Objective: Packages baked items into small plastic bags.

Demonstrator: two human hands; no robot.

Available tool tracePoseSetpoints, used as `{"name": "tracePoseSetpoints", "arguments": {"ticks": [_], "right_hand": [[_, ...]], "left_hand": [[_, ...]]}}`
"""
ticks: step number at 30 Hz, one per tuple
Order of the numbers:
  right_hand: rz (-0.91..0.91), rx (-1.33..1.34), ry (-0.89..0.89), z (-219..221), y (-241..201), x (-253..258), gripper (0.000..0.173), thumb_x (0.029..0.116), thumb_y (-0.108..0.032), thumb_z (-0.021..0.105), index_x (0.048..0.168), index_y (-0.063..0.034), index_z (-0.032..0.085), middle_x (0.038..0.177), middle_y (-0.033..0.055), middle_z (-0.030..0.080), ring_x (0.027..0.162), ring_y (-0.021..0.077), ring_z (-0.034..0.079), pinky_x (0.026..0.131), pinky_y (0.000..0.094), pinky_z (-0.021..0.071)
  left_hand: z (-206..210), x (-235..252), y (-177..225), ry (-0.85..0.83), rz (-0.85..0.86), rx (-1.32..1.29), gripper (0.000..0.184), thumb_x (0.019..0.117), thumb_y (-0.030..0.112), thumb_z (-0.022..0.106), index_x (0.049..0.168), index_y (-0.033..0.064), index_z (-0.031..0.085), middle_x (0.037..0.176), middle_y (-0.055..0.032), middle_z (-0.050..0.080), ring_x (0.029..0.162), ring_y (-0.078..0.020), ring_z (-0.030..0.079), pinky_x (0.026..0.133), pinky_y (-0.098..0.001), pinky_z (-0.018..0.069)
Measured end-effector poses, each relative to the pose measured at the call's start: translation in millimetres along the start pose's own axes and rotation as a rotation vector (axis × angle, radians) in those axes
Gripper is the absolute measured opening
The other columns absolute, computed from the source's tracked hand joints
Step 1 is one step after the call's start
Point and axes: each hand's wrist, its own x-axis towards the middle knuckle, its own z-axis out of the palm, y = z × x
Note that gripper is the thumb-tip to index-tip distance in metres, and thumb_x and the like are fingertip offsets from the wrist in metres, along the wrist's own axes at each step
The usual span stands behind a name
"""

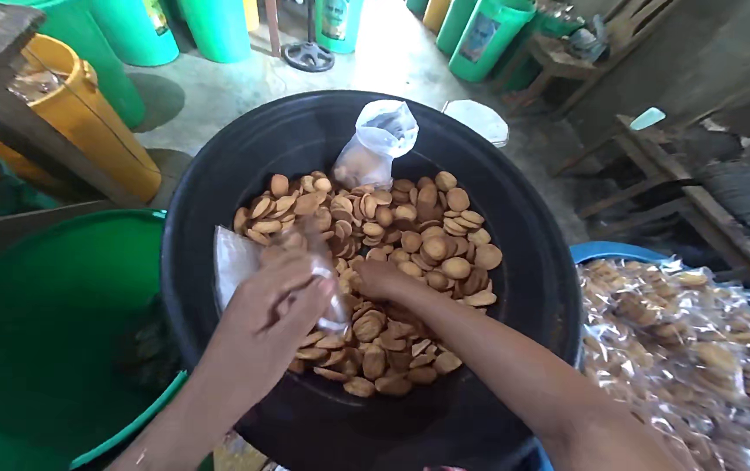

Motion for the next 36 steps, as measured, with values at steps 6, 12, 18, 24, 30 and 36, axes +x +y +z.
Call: {"name": "tracePoseSetpoints", "arguments": {"ticks": [6,12,18,24,30,36], "right_hand": [[0.104,0.040,0.145,-26.1,-4.6,-41.0,0.045,0.1075,-0.026,0.048,0.144,-0.0013,0.053,0.145,0.0248,0.054,0.136,0.0425,0.050,0.111,0.0614,0.0380],[-0.001,-0.065,0.159,-22.4,31.1,-51.7,0.053,0.0986,-0.011,0.062,0.148,0.0003,0.046,0.151,0.0274,0.044,0.135,0.0427,0.051,0.111,0.0556,0.0425],[-0.325,-0.070,0.003,56.3,2.3,-87.2,0.040,0.0962,-0.012,0.066,0.132,0.0045,0.061,0.148,0.0279,0.049,0.139,0.0456,0.045,0.111,0.0599,0.0402],[-0.376,-0.124,0.053,63.7,2.1,-81.3,0.034,0.0975,-0.012,0.065,0.129,-0.0003,0.065,0.150,0.0284,0.046,0.141,0.0493,0.040,0.109,0.0618,0.0416],[-0.411,-0.143,-0.043,48.3,21.6,-71.3,0.058,0.0819,-0.007,0.079,0.137,-0.0074,0.061,0.142,0.0250,0.052,0.131,0.0469,0.050,0.103,0.0628,0.0454],[-0.372,0.836,0.321,-22.7,54.0,-97.6,0.060,0.0908,-0.006,0.065,0.147,-0.0029,0.044,0.135,0.0162,0.059,0.112,0.0200,0.066,0.096,0.0376,0.0564]], "left_hand": [[42.3,73.0,26.2,0.088,0.109,-0.085,0.016,0.0993,0.006,0.056,0.085,0.0065,0.063,0.065,0.0017,0.061,0.050,-0.0047,0.059,0.046,-0.0190,0.0525],[49.4,95.2,-20.5,0.104,0.058,0.276,0.010,0.0988,0.005,0.062,0.103,0.0048,0.053,0.085,-0.0100,0.061,0.067,-0.0171,0.062,0.057,-0.0328,0.0535],[48.1,98.5,-35.1,-0.063,0.039,0.531,0.023,0.0998,-0.003,0.056,0.116,0.0049,0.070,0.114,-0.0182,0.067,0.098,-0.0321,0.068,0.087,-0.0471,0.0565],[49.2,102.3,-48.8,-0.253,-0.033,0.734,0.029,0.0998,0.001,0.060,0.126,0.0069,0.070,0.131,-0.0153,0.066,0.122,-0.0349,0.063,0.103,-0.0517,0.0497],[58.7,104.3,-56.8,-0.636,-0.312,0.908,0.028,0.1050,0.007,0.048,0.121,0.0053,0.070,0.127,-0.0197,0.065,0.123,-0.0393,0.060,0.104,-0.0561,0.0473],[57.9,111.2,-60.8,-0.628,-0.376,0.821,0.029,0.1061,0.016,0.051,0.125,-0.0005,0.066,0.130,-0.0234,0.063,0.126,-0.0393,0.058,0.108,-0.0543,0.0439]]}}
